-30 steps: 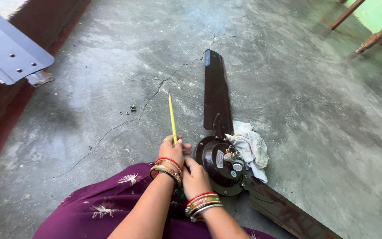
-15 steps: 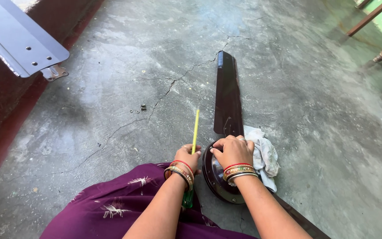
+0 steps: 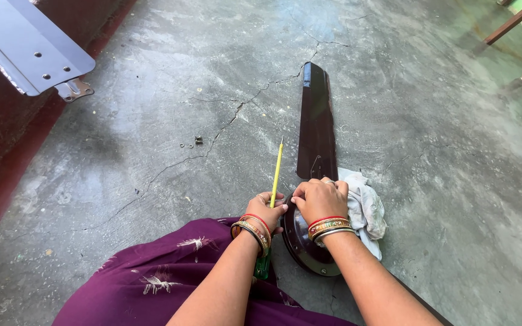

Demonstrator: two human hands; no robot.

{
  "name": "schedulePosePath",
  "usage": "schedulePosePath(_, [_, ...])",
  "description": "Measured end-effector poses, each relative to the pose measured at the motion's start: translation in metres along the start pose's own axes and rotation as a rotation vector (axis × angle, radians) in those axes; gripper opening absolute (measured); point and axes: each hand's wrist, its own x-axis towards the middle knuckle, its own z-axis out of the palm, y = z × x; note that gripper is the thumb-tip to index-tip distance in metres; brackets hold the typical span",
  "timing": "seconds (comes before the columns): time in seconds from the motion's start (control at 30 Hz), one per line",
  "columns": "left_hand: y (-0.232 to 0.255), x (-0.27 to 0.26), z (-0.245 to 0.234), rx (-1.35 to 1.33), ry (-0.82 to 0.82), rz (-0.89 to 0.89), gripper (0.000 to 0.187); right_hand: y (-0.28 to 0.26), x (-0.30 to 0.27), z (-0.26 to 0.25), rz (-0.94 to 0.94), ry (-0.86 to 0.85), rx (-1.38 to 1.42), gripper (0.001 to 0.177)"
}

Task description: The person uses a screwdriver to loosen and tighten screws on the central hub of a ceiling fan lying on the floor. They also wipe the fan hub with a cloth during the process.

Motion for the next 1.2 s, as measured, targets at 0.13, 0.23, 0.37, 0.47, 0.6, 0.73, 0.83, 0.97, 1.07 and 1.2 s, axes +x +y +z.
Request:
schedulePosePath(0.13, [0.001,-0.001,0.0,-0.005,-0.011,0.001,0.035,0.004,-0.002,0.005,-0.078,0.054,0.047,0.006])
schedulePosePath(0.23, [0.001,-0.002,0.0,0.001,-0.009,-0.001,0.035,0.007,-0.003,0.005,-0.09,0.08,0.115,0.011])
schedulePosePath(0.37, [0.003,-0.004,0.001,0.009,0.006,-0.017,0.036,0.003,-0.003,-0.001,0.011,0.027,0.075,0.008])
schedulePosePath(0.47, [0.003,-0.004,0.001,0.0,0.01,-0.02,0.036,-0.001,-0.003,-0.006,0.051,-0.032,-0.007,0.018])
schedulePosePath(0.6, [0.002,-0.003,0.001,-0.005,0.0,-0.012,0.036,-0.003,-0.003,-0.007,0.009,-0.029,-0.001,0.015])
schedulePosePath(0.73, [0.001,-0.002,0.002,-0.005,0.0,-0.015,0.035,0.002,-0.004,-0.003,-0.065,0.022,0.049,0.007])
schedulePosePath(0.83, [-0.001,-0.001,0.001,0.0,-0.002,-0.013,0.035,0.005,-0.004,-0.001,-0.105,0.065,0.094,0.009])
schedulePosePath(0.97, [-0.001,0.0,0.002,-0.001,-0.002,-0.01,0.033,0.004,-0.002,-0.006,-0.019,0.003,0.112,0.013])
schedulePosePath(1.07, [-0.001,0.0,0.002,0.007,0.001,-0.01,0.033,0.0,-0.003,-0.01,0.058,-0.067,0.009,0.015])
schedulePosePath(1.2, [-0.002,0.0,0.001,-0.015,-0.004,-0.014,0.034,0.0,-0.003,-0.008,-0.008,-0.037,0.017,0.011])
